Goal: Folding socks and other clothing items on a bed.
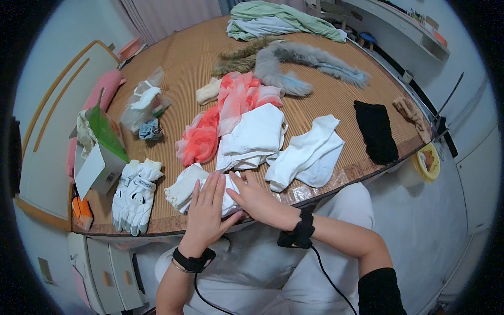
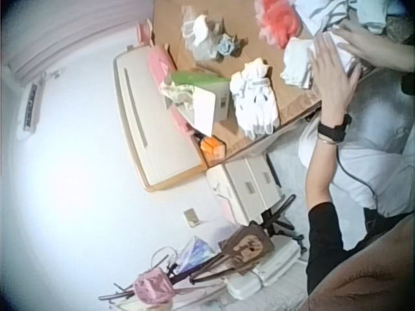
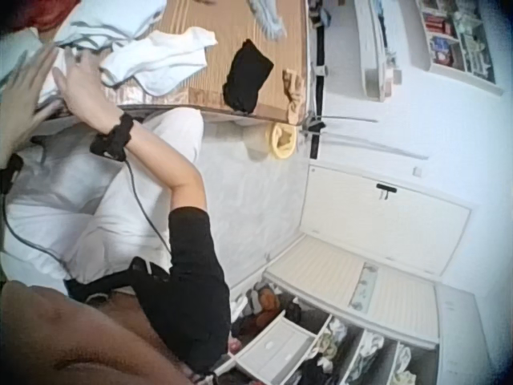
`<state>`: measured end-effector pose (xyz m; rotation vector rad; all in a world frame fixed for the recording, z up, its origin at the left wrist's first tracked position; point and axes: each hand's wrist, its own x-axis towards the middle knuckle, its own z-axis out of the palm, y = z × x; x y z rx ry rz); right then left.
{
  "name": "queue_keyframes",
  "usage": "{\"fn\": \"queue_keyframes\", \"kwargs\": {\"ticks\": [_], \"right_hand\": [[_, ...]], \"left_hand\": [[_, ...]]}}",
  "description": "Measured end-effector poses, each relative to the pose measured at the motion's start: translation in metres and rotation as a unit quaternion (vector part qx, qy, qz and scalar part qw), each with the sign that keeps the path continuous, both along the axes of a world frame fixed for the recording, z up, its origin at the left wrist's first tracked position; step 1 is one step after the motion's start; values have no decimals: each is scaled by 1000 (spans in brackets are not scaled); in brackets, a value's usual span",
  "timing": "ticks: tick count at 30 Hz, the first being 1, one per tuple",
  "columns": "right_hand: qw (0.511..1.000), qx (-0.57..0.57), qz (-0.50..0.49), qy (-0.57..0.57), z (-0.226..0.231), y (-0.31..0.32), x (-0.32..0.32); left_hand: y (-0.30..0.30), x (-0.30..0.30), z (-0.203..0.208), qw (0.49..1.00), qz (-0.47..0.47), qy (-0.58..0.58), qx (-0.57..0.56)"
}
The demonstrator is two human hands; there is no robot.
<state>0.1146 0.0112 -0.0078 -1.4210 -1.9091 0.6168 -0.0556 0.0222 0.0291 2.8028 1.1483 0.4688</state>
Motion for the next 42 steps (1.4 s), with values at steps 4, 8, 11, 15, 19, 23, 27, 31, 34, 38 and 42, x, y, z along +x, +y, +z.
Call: {"fn": "queue_keyframes", "kwargs": {"ticks": [4, 8, 11, 15, 19, 23, 27, 31, 34, 38, 42], "right_hand": [[998, 6, 41, 48, 0, 17, -25], [995, 29, 51, 75, -11, 41, -55], [995, 12, 46, 89, -18, 56, -75], [992, 24, 46, 115, -21, 63, -82], [991, 25, 67, 116, -6, 53, -61], [993, 33, 72, 85, 33, 32, -6], [994, 63, 15, 87, 59, 27, 58], [986, 96, -116, 71, 58, 28, 125], [976, 135, -168, -6, 49, 25, 158], [961, 160, -210, -83, 41, 19, 185], [963, 126, -213, -107, 31, 7, 217]], "left_hand": [[7, -22, -4, 999, 43, 9, 13], [18, -42, -8, 994, 97, 30, 50], [23, -52, -9, 989, 133, 30, 54], [31, -57, -5, 982, 174, 31, 68], [32, -54, 0, 976, 197, 33, 86], [23, -43, 9, 977, 194, 26, 88], [18, -35, 10, 972, 212, 20, 95], [17, -18, 14, 974, 196, -17, 110], [13, 3, 16, 982, 135, -62, 118], [7, 42, 12, 988, -4, -126, 88], [4, 89, 3, 983, -97, -153, 23]]}}
